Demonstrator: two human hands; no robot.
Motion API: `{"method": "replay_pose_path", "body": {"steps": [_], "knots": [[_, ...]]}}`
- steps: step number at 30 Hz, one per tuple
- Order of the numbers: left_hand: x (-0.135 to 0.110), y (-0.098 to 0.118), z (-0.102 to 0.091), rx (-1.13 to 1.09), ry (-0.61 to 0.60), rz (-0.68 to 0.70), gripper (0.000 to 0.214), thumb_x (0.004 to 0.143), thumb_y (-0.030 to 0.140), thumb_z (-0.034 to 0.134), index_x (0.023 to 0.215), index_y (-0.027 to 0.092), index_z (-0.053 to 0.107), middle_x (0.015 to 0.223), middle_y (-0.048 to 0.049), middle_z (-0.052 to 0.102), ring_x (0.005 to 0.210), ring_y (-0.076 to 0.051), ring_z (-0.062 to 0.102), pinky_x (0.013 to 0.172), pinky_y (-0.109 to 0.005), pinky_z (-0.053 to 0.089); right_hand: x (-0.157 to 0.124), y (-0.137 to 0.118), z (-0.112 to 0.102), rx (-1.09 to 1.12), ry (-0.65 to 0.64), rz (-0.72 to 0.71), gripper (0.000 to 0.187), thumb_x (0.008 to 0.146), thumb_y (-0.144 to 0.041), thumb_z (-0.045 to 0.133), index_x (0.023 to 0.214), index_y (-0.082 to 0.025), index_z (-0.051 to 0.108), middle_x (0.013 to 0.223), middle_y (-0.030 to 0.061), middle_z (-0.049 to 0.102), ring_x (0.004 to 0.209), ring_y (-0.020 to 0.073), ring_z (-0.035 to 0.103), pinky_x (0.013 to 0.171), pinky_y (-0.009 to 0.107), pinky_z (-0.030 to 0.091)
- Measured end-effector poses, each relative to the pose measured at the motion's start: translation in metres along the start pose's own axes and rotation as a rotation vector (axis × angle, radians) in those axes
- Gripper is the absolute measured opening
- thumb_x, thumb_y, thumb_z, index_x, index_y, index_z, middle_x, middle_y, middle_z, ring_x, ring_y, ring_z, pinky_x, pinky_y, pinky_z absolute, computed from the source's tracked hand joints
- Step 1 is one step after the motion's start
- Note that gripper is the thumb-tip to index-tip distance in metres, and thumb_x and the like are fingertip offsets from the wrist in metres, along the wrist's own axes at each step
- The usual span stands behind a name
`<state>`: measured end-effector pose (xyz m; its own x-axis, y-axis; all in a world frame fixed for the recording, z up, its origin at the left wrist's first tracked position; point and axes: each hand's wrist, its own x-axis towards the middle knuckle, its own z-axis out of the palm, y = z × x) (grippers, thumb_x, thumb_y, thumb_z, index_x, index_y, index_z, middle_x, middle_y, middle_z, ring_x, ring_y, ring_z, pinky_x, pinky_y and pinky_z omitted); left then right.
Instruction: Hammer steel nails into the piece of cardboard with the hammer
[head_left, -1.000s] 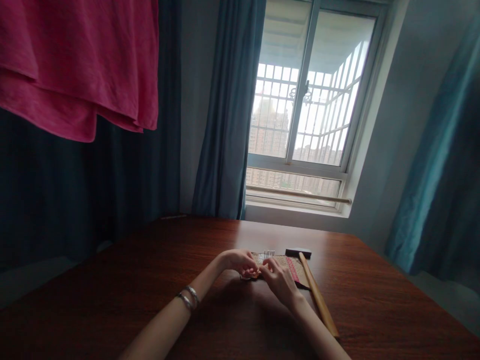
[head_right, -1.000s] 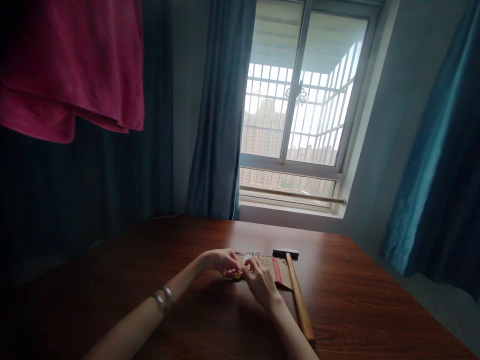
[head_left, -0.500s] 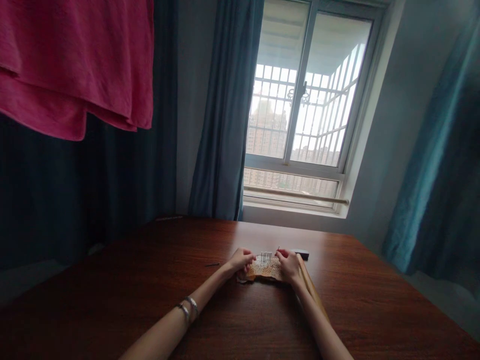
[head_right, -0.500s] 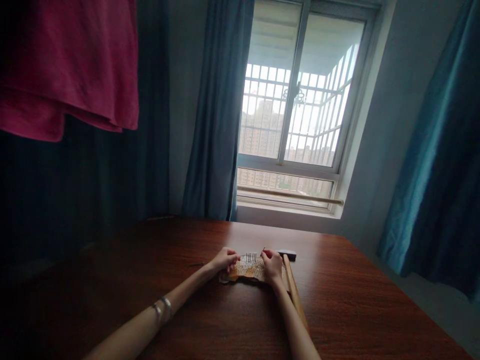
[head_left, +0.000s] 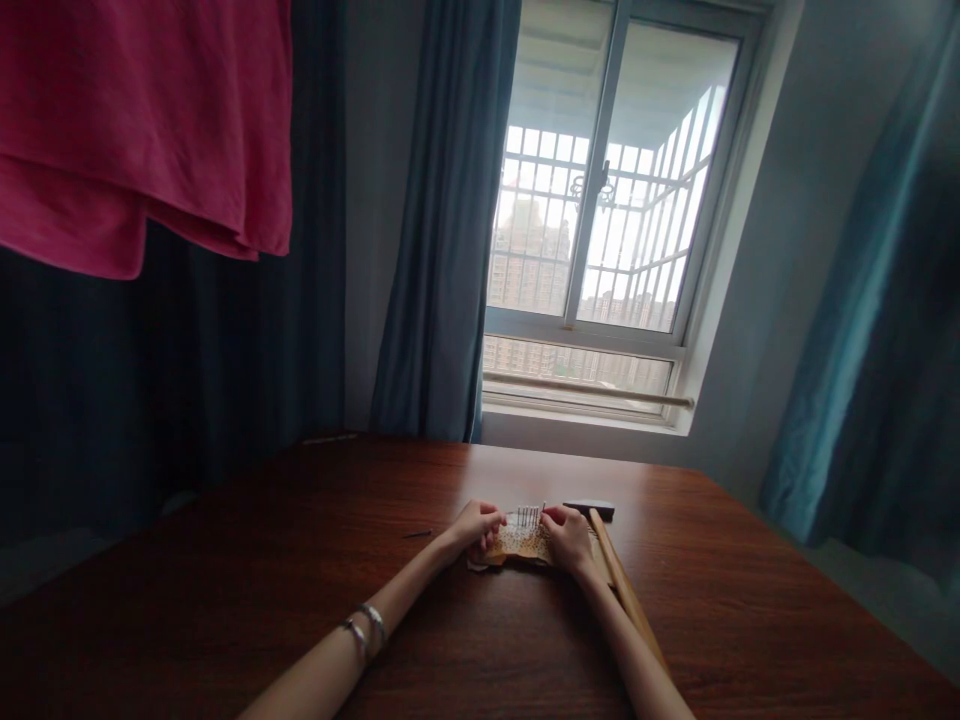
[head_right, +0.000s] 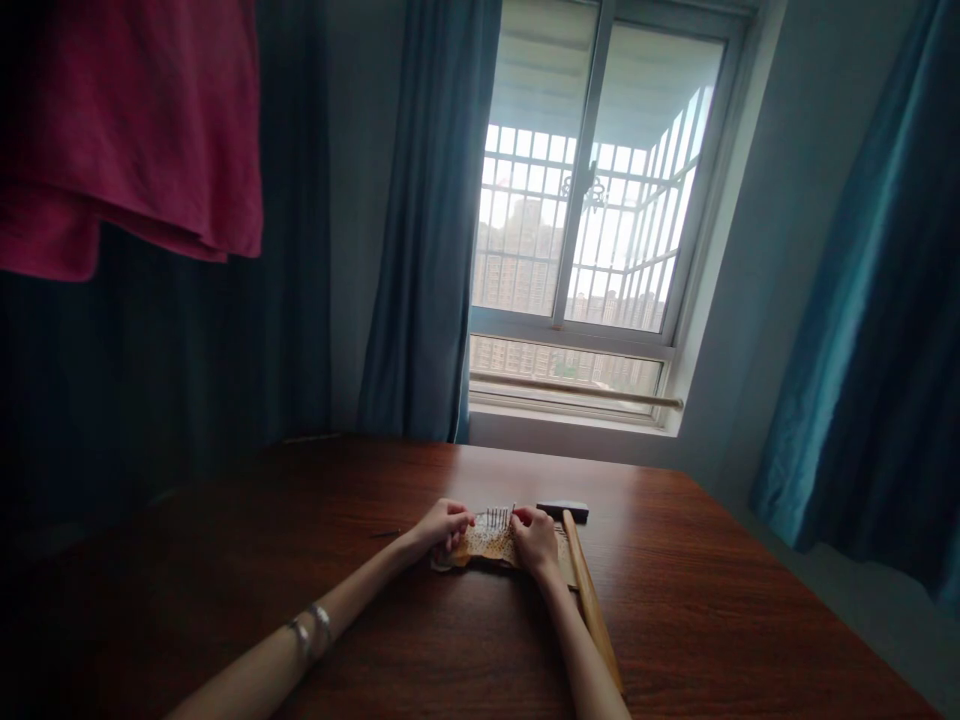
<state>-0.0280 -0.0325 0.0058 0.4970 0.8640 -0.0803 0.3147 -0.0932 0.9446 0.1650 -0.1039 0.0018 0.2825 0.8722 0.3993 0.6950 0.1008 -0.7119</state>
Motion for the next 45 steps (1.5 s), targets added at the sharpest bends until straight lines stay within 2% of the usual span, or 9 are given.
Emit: {"method": "replay_pose_path", "body": {"steps": [4,8,13,15,24,29,38,42,45], "knots": [[0.003,-0.001,0.000,-0.031,0.017,0.014,0.034,0.064,0.045,0.057,0.070,0.011,0.058,0.046,0.0046,0.047,0.032,-0.007,0.042,0.031,-0.018,0.030,-0.002,-0.002,0.000,-0.020,-0.010,-0.006,0.030,0.073,-0.036,0.047,0.079,-0.018,0.071,0.077,0.0066,0.071,0.072,0.0195,0.064,0.065,0.026,0.044],[0.010,-0.002,-0.001,-0.091,0.115,0.129,0.036,0.062,0.045,0.059,0.074,0.011,0.058,0.055,0.0025,0.051,0.044,-0.009,0.048,0.036,-0.019,0.037,-0.003,0.000,0.002,-0.046,-0.011,-0.002,0.030,0.073,-0.034,0.047,0.079,-0.018,0.071,0.075,0.0059,0.071,0.068,0.0181,0.062,0.061,0.025,0.043],[0.017,0.005,0.007,0.017,0.141,0.339,0.038,0.065,0.042,0.060,0.088,0.011,0.060,0.074,-0.0041,0.061,0.068,-0.014,0.057,0.055,-0.022,0.045,-0.003,0.002,0.002,-0.080,-0.013,0.000,0.028,0.073,-0.035,0.048,0.079,-0.020,0.070,0.070,0.0037,0.069,0.062,0.0161,0.061,0.056,0.023,0.041],[0.021,0.009,0.015,0.078,0.137,0.376,0.039,0.065,0.040,0.062,0.092,0.011,0.060,0.078,-0.0052,0.062,0.073,-0.015,0.058,0.062,-0.023,0.046,-0.004,0.001,0.002,-0.097,-0.006,0.000,0.027,0.073,-0.035,0.048,0.078,-0.020,0.070,0.070,0.0037,0.069,0.061,0.0160,0.060,0.055,0.023,0.041],[0.037,0.020,0.041,0.205,0.023,0.435,0.034,0.063,0.037,0.064,0.084,0.011,0.065,0.078,-0.0053,0.065,0.075,-0.017,0.058,0.066,-0.023,0.043,-0.005,0.002,0.003,-0.159,0.026,-0.034,0.021,0.073,-0.031,0.049,0.073,-0.021,0.068,0.070,0.0026,0.066,0.063,0.0147,0.058,0.054,0.021,0.038],[0.039,0.020,0.047,0.234,0.043,0.444,0.033,0.065,0.040,0.063,0.077,0.010,0.066,0.074,-0.0050,0.064,0.072,-0.016,0.057,0.062,-0.021,0.041,-0.005,0.005,0.003,-0.170,0.036,-0.050,0.019,0.073,-0.027,0.049,0.071,-0.020,0.066,0.070,0.0017,0.063,0.061,0.0130,0.055,0.054,0.021,0.037],[0.037,0.019,0.047,0.213,0.039,0.423,0.034,0.065,0.042,0.062,0.077,0.010,0.067,0.074,-0.0059,0.065,0.072,-0.016,0.057,0.062,-0.020,0.040,-0.007,0.002,0.003,-0.151,0.012,-0.086,0.019,0.073,-0.022,0.047,0.071,-0.020,0.066,0.071,0.0014,0.061,0.062,0.0132,0.056,0.059,0.021,0.040],[0.038,0.018,0.047,0.199,0.041,0.401,0.030,0.065,0.037,0.061,0.077,0.010,0.067,0.075,-0.0056,0.066,0.074,-0.017,0.057,0.063,-0.021,0.041,-0.006,-0.007,-0.012,-0.178,-0.023,-0.070,0.022,0.075,-0.023,0.047,0.083,-0.018,0.066,0.082,0.0043,0.063,0.066,0.0134,0.058,0.061,0.021,0.042],[0.041,0.014,0.048,0.165,0.042,0.397,0.028,0.064,0.034,0.061,0.078,0.010,0.066,0.076,-0.0058,0.066,0.074,-0.017,0.058,0.064,-0.021,0.041,-0.007,-0.013,-0.036,-0.354,-0.008,-0.049,0.025,0.077,-0.023,0.045,0.092,-0.018,0.064,0.092,0.0071,0.063,0.079,0.0160,0.059,0.069,0.022,0.042]]}}
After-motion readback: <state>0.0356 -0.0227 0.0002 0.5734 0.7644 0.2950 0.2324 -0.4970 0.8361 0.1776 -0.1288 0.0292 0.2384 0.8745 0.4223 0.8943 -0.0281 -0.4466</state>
